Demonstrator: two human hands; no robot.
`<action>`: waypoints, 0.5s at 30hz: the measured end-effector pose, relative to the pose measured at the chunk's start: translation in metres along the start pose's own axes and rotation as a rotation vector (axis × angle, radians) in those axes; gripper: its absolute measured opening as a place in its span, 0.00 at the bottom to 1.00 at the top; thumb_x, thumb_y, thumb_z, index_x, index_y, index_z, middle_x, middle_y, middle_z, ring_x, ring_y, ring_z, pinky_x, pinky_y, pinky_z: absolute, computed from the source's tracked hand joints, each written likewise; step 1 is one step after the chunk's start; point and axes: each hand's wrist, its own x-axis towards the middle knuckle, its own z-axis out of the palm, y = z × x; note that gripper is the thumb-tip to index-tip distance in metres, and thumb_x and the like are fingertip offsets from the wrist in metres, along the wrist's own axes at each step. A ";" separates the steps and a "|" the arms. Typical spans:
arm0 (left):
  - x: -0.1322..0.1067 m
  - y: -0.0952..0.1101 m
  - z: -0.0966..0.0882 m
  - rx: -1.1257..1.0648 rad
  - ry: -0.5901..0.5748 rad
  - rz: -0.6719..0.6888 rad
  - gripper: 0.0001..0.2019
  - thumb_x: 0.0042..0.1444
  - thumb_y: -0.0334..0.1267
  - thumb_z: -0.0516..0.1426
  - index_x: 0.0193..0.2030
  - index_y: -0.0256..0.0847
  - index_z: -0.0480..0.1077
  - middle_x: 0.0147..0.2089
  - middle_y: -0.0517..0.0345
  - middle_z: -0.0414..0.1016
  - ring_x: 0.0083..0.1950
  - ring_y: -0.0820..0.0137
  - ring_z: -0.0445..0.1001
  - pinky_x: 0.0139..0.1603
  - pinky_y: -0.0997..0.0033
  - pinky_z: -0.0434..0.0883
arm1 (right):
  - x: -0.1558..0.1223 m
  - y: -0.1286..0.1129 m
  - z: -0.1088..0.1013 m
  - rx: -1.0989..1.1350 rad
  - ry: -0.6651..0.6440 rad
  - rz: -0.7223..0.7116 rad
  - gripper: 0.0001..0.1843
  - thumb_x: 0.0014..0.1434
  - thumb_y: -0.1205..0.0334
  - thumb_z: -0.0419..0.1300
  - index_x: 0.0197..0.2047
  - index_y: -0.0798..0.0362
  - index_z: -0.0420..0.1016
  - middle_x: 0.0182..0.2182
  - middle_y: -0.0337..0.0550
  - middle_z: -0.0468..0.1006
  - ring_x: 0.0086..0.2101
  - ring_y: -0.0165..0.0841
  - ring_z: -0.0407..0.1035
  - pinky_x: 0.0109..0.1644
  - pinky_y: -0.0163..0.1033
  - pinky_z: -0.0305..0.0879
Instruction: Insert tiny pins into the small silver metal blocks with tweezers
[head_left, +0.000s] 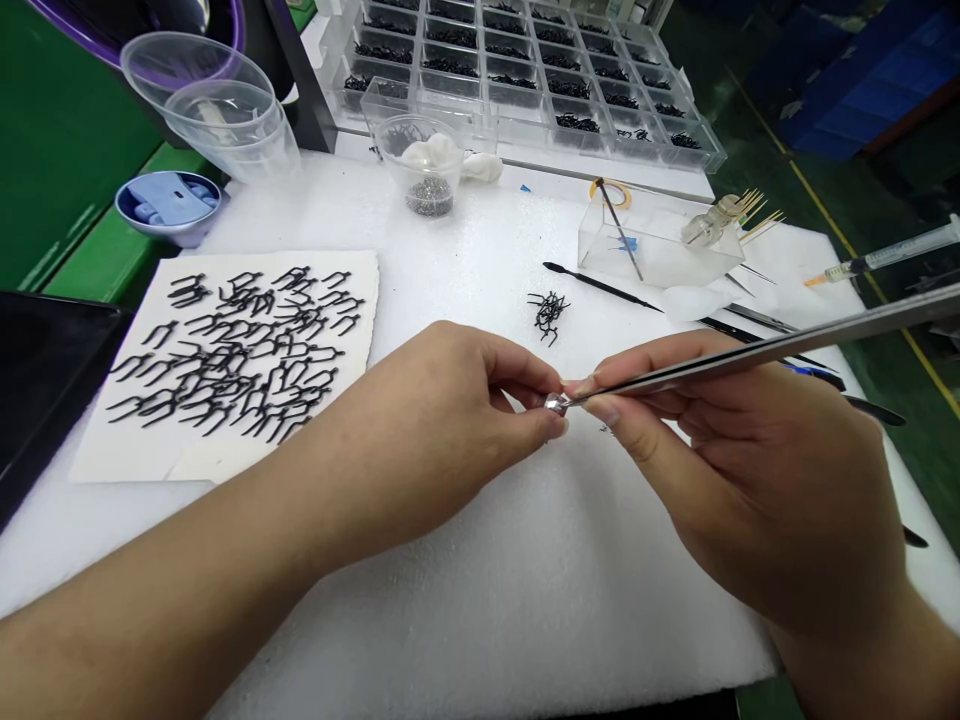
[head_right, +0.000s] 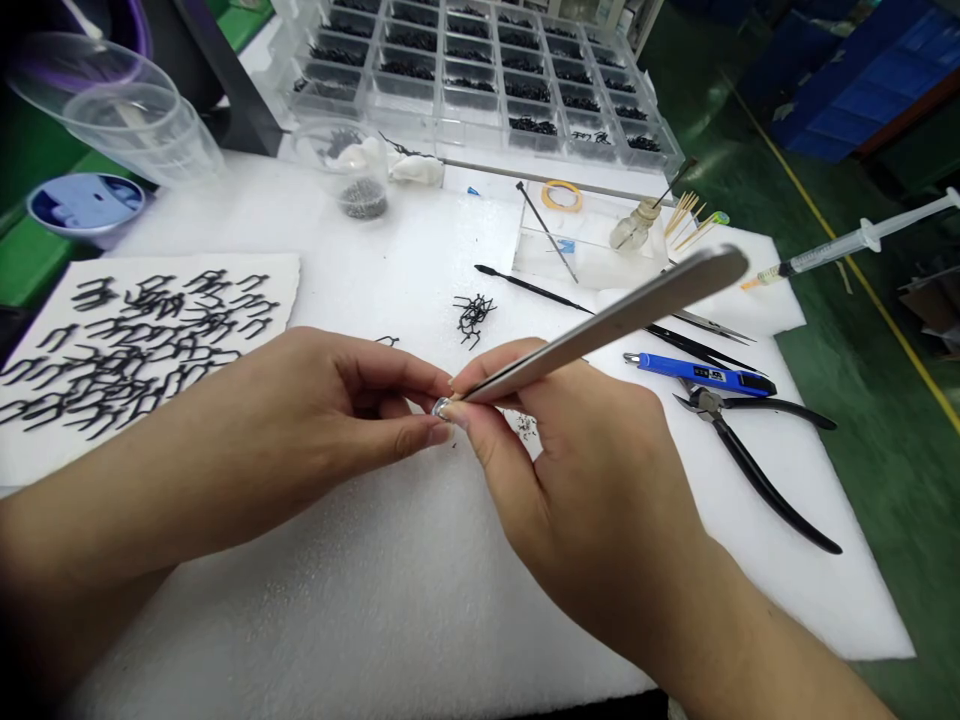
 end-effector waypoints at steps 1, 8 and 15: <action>0.000 0.000 0.000 0.001 -0.001 0.002 0.10 0.52 0.48 0.61 0.37 0.55 0.83 0.24 0.66 0.78 0.22 0.71 0.73 0.20 0.74 0.62 | 0.000 0.000 0.000 -0.004 -0.002 -0.005 0.09 0.61 0.69 0.64 0.43 0.47 0.75 0.35 0.33 0.83 0.33 0.31 0.78 0.38 0.36 0.74; 0.000 0.002 0.001 0.003 0.017 0.003 0.11 0.52 0.48 0.61 0.39 0.53 0.83 0.25 0.64 0.79 0.23 0.71 0.72 0.21 0.74 0.63 | -0.001 -0.002 0.002 -0.108 0.020 -0.095 0.08 0.62 0.70 0.62 0.42 0.48 0.74 0.36 0.36 0.83 0.33 0.33 0.78 0.36 0.39 0.72; 0.001 0.002 0.002 0.004 0.014 -0.002 0.11 0.52 0.47 0.61 0.39 0.54 0.83 0.25 0.65 0.79 0.23 0.72 0.73 0.21 0.75 0.62 | -0.002 0.000 0.002 -0.099 0.003 -0.121 0.06 0.62 0.70 0.62 0.42 0.52 0.74 0.37 0.37 0.83 0.36 0.32 0.78 0.40 0.38 0.71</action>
